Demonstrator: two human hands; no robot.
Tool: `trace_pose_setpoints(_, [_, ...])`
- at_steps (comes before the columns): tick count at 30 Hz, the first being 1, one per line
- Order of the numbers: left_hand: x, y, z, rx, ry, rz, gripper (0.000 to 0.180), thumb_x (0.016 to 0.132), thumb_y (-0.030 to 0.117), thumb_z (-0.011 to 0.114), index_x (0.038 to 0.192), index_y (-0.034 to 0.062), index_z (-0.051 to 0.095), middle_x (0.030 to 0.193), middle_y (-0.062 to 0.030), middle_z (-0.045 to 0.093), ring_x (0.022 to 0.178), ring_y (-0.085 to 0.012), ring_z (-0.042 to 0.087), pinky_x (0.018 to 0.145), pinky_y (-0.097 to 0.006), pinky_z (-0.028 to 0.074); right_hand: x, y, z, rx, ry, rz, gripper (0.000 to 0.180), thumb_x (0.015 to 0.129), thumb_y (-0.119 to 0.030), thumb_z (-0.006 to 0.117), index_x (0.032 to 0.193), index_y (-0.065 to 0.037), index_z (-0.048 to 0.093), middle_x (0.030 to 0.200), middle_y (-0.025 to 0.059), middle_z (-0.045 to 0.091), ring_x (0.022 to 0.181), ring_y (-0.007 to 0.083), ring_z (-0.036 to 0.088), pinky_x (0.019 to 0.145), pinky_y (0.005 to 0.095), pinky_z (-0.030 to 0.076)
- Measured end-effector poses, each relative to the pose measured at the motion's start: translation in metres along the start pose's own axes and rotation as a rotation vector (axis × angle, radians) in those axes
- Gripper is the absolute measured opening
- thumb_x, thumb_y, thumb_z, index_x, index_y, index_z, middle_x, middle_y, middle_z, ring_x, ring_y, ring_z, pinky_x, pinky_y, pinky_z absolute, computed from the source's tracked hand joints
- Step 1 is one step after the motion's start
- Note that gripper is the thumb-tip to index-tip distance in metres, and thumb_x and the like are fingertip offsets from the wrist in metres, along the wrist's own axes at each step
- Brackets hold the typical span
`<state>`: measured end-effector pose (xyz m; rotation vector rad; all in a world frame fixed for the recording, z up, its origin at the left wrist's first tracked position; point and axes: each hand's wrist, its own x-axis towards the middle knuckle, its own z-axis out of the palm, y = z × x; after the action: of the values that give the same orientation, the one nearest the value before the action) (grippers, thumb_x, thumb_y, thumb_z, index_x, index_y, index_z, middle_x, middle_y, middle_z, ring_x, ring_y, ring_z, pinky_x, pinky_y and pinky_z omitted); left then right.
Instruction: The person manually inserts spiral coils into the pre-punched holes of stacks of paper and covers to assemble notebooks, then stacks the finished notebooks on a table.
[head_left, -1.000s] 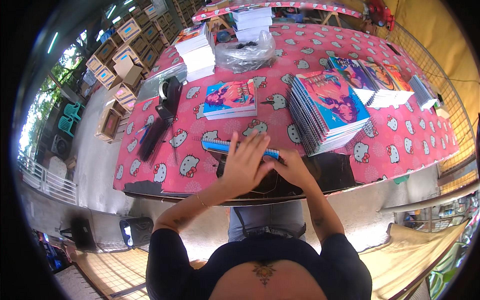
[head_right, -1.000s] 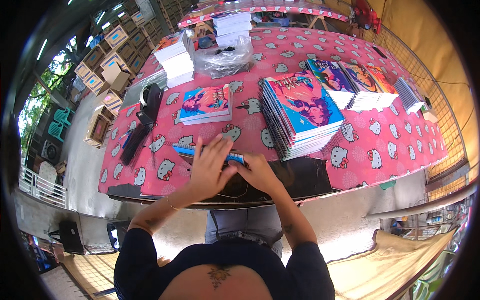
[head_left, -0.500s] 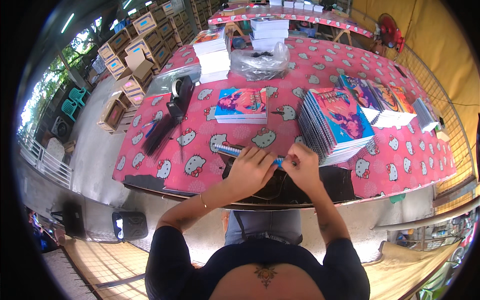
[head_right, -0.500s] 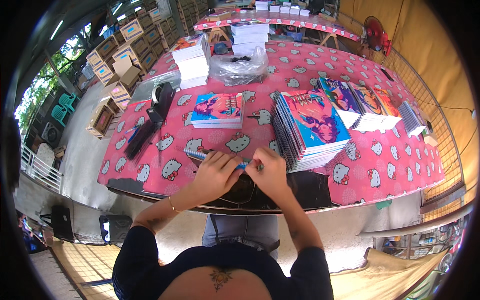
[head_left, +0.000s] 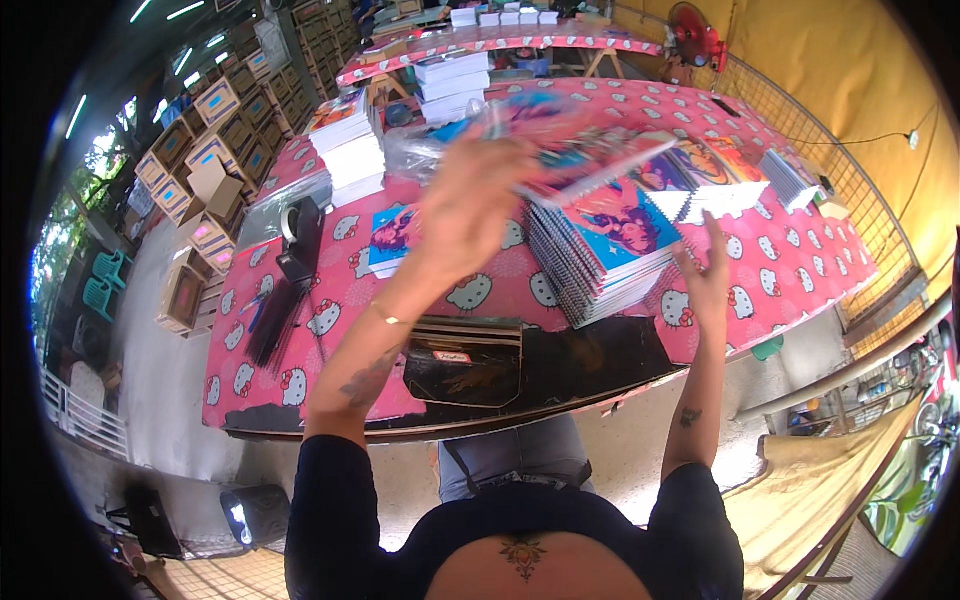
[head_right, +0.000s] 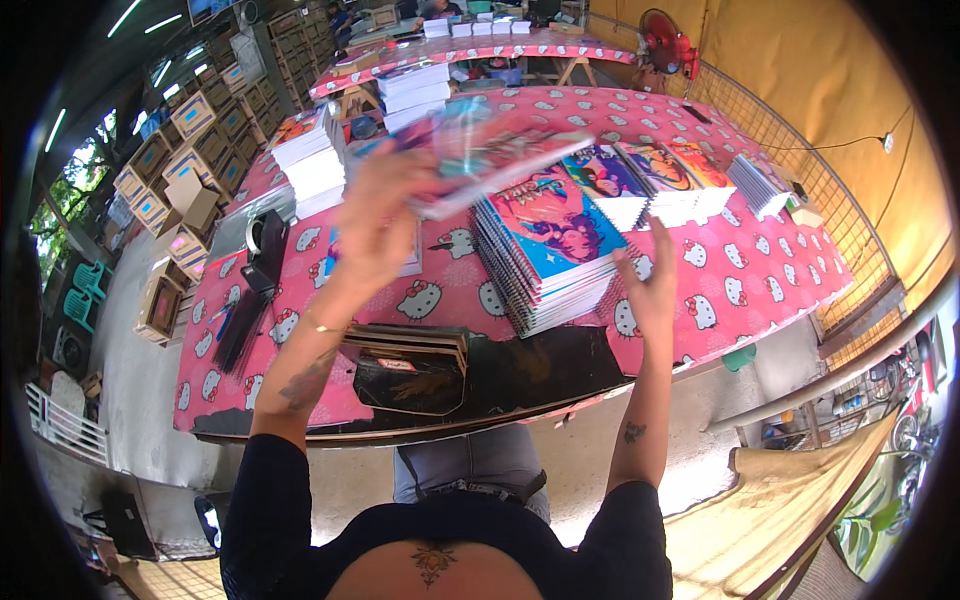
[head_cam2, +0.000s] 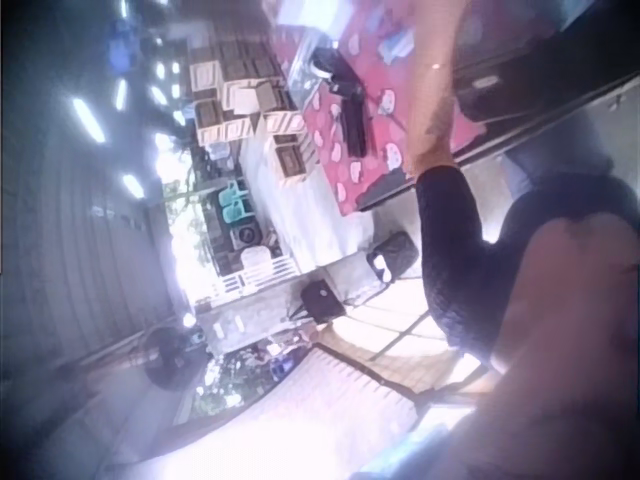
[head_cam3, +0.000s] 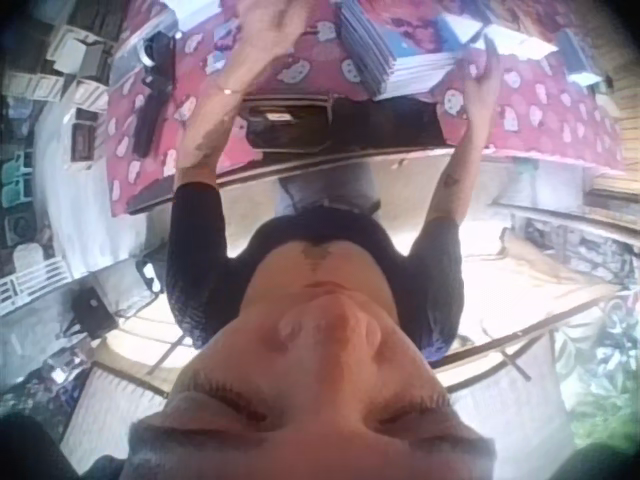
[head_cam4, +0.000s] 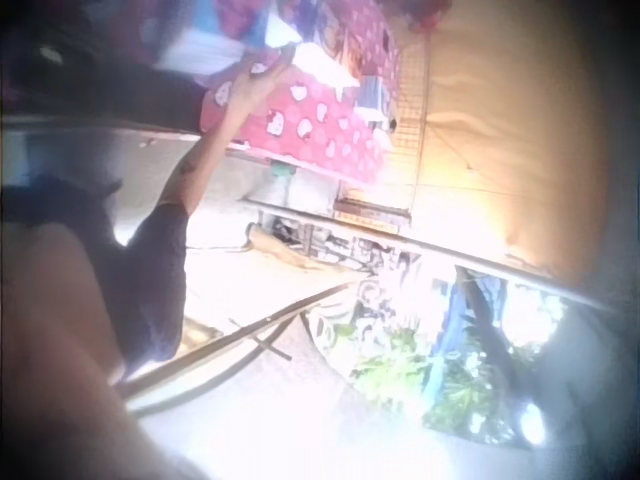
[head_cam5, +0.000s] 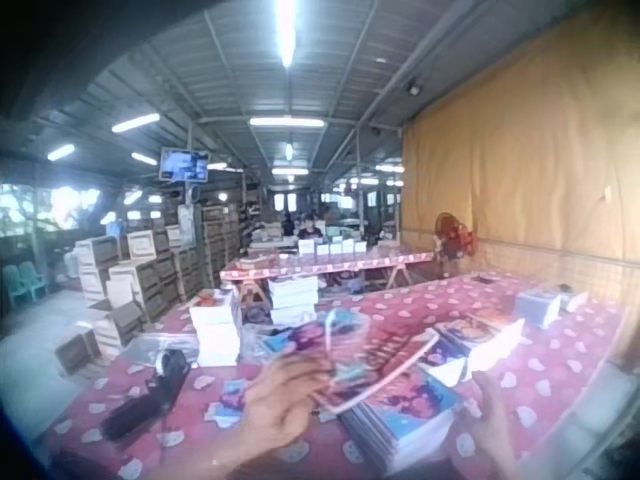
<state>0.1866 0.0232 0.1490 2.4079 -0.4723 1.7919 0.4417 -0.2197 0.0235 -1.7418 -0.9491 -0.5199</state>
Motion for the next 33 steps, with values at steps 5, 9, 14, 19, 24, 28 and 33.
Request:
trace_pose_setpoints(5, [-0.075, -0.023, 0.095, -0.324, -0.411, -0.121, 0.038, 0.085, -0.002, 0.059, 0.121, 0.0087, 0.068, 0.125, -0.0086, 0.067, 0.120, -0.0299, 0.062, 0.117, -0.055, 0.031, 0.003, 0.036, 0.021, 0.372, -0.281, 0.270, 0.058, 0.093, -0.022, 0.074, 0.139, 0.004, 0.053, 0.115, 0.0102, 0.068, 0.105, 0.0182, 0.064, 0.091, 0.0315, 0.051])
trace_pose_setpoints(9, [-0.083, -0.020, 0.094, -0.308, -0.523, -0.139, 0.042, 0.086, 0.004, 0.063, 0.128, 0.0099, 0.065, 0.131, -0.0104, 0.064, 0.125, -0.0314, 0.058, 0.115, -0.053, 0.034, 0.001, 0.014, 0.016, 0.282, -0.224, 0.199, 0.055, 0.093, -0.020, 0.072, 0.139, 0.003, 0.053, 0.121, 0.0129, 0.066, 0.112, 0.0204, 0.062, 0.097, 0.0338, 0.049])
trace_pose_setpoints(14, [-0.102, -0.084, 0.043, 0.014, -0.258, -0.261, 0.040, 0.088, 0.009, 0.064, 0.127, 0.0077, 0.063, 0.128, -0.0172, 0.064, 0.121, -0.0360, 0.060, 0.107, -0.050, 0.043, 0.002, -0.115, 0.012, 0.381, 0.110, -0.028, 0.045, 0.093, -0.011, 0.067, 0.135, 0.002, 0.057, 0.130, 0.0172, 0.063, 0.120, 0.0268, 0.058, 0.104, 0.0388, 0.043])
trace_pose_setpoints(19, [-0.234, -0.245, -0.067, 0.609, -0.019, -1.013, 0.047, 0.094, 0.033, 0.061, 0.130, 0.0029, 0.061, 0.122, -0.0252, 0.065, 0.112, -0.0414, 0.063, 0.094, -0.047, 0.050, 0.051, -0.223, 0.176, 0.782, -0.566, -0.128, 0.043, 0.098, -0.026, 0.064, 0.132, 0.000, 0.061, 0.128, 0.0186, 0.064, 0.120, 0.0295, 0.061, 0.102, 0.0352, 0.045])
trace_pose_setpoints(24, [-0.333, -0.328, -0.152, 0.398, -0.019, -1.581, 0.054, 0.098, 0.039, 0.047, 0.134, -0.0003, 0.057, 0.121, -0.0327, 0.063, 0.117, -0.0433, 0.061, 0.099, -0.048, 0.047, 0.075, -0.189, 0.420, 1.003, -0.946, 0.630, 0.061, 0.092, -0.028, 0.069, 0.147, -0.008, 0.050, 0.147, 0.0133, 0.053, 0.131, 0.0260, 0.051, 0.103, 0.0431, 0.045])
trace_pose_setpoints(28, [-0.366, -0.372, -0.154, 0.494, -0.095, -1.523, 0.062, 0.092, 0.039, 0.053, 0.140, -0.0001, 0.052, 0.127, -0.0324, 0.061, 0.124, -0.0445, 0.057, 0.104, -0.045, 0.044, 0.063, -0.163, 0.524, 0.785, -1.054, 0.830, 0.079, 0.084, -0.027, 0.073, 0.152, -0.005, 0.039, 0.151, 0.0171, 0.045, 0.133, 0.0308, 0.045, 0.103, 0.0479, 0.041])
trace_pose_setpoints(33, [-0.374, -0.408, -0.153, 0.307, 0.053, -1.632, 0.072, 0.088, 0.039, 0.060, 0.145, -0.0035, 0.046, 0.133, -0.0295, 0.060, 0.127, -0.0393, 0.057, 0.106, -0.041, 0.044, 0.061, -0.155, 0.615, 0.776, -1.087, 0.856, 0.069, 0.079, -0.017, 0.073, 0.143, -0.012, 0.046, 0.139, 0.0076, 0.050, 0.133, 0.0241, 0.041, 0.110, 0.0463, 0.030])
